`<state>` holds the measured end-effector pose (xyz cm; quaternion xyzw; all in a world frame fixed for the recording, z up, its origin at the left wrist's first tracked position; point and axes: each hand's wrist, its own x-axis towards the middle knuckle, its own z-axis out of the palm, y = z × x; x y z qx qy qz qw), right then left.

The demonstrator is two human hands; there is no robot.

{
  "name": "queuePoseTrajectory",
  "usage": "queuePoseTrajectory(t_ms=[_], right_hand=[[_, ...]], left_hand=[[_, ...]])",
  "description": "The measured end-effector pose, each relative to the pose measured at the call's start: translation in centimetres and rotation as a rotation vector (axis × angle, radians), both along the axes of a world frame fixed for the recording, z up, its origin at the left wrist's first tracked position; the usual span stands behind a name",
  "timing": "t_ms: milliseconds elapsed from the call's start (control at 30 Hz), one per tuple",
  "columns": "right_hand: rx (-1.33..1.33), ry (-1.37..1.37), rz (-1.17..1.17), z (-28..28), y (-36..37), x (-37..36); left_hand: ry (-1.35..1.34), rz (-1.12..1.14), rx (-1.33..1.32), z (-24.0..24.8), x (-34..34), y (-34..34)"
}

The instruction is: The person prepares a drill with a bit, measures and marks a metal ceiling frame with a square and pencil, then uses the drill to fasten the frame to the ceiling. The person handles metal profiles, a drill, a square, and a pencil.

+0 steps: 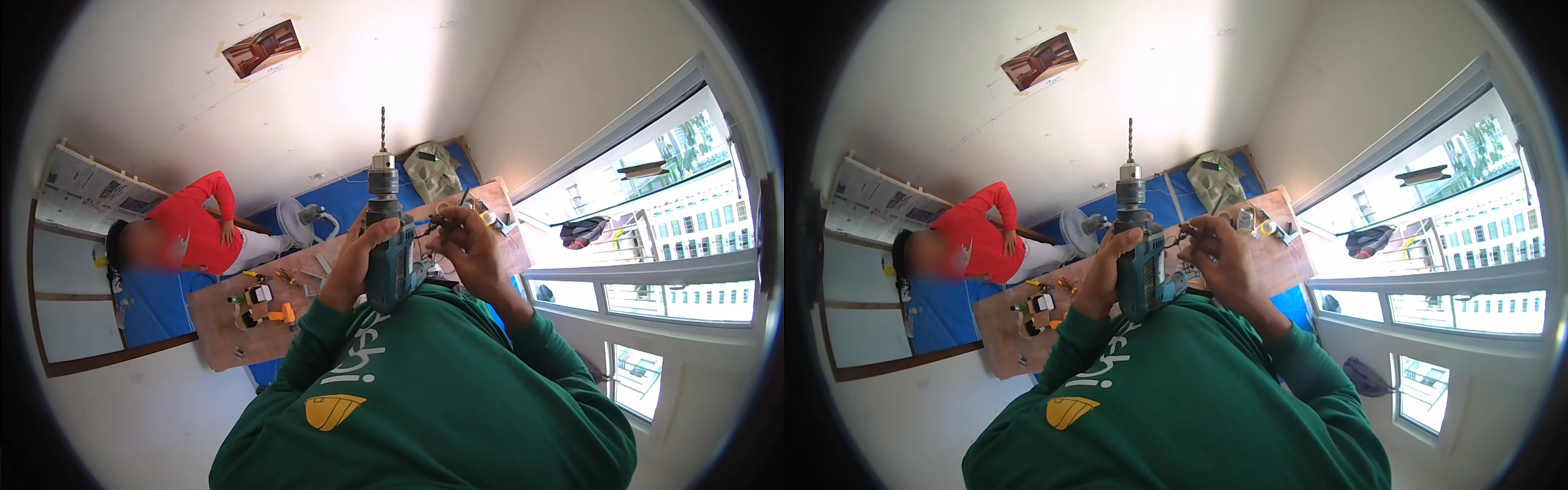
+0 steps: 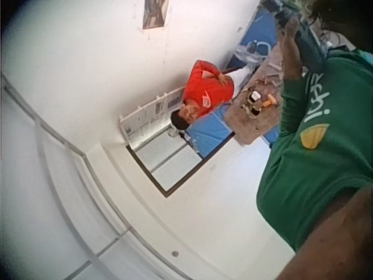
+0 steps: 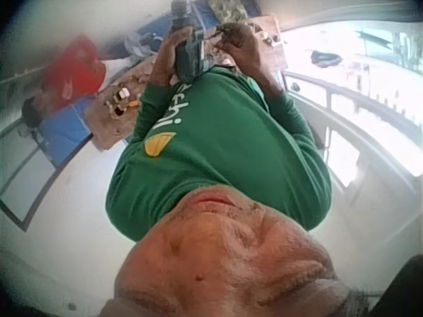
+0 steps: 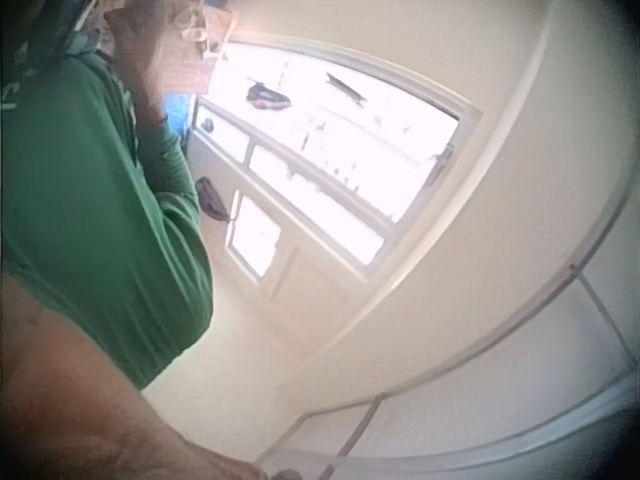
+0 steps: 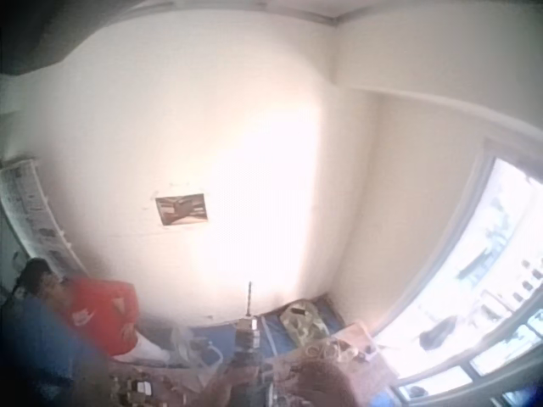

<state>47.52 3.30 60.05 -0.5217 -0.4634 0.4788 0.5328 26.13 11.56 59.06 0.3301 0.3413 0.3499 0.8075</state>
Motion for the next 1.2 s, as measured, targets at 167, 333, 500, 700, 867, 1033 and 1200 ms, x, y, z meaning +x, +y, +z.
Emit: queuePoseTrajectory(t_ms=[167, 333, 500, 700, 867, 1033, 1200], right_hand=[[0.324, -0.523, -0.161, 2.9, 3.6, 0.6], [0.616, -0.594, -0.267, 6.0, 6.5, 0.9], [0.038, -0.235, -0.066, 6.9, 5.1, 0.1], [-0.019, -0.059, -0.154, 6.6, 4.8, -0.2], [-0.087, -0.32, -0.18, 8.3, 4.9, -0.5], [-0.051, -0.246, -0.217, 9.1, 4.6, -0.7], [0.339, -0.531, -0.506, 5.4, 6.8, -2.8]], left_hand=[[0.017, -0.01, 0.035, 1.0, 0.1, -0.6], [0.137, 0.007, 0.15, 2.9, 0.9, -1.3], [0.264, 0.025, 0.321, 4.5, 2.1, -2.2], [0.39, 0.022, 0.46, 4.9, 2.9, -2.8], [0.582, 0.078, 0.601, 3.3, 2.7, -3.4], [0.683, 0.081, 0.761, 4.1, 3.1, -3.4], [0.367, -0.05, 0.506, 3.8, 3.4, -2.0]])
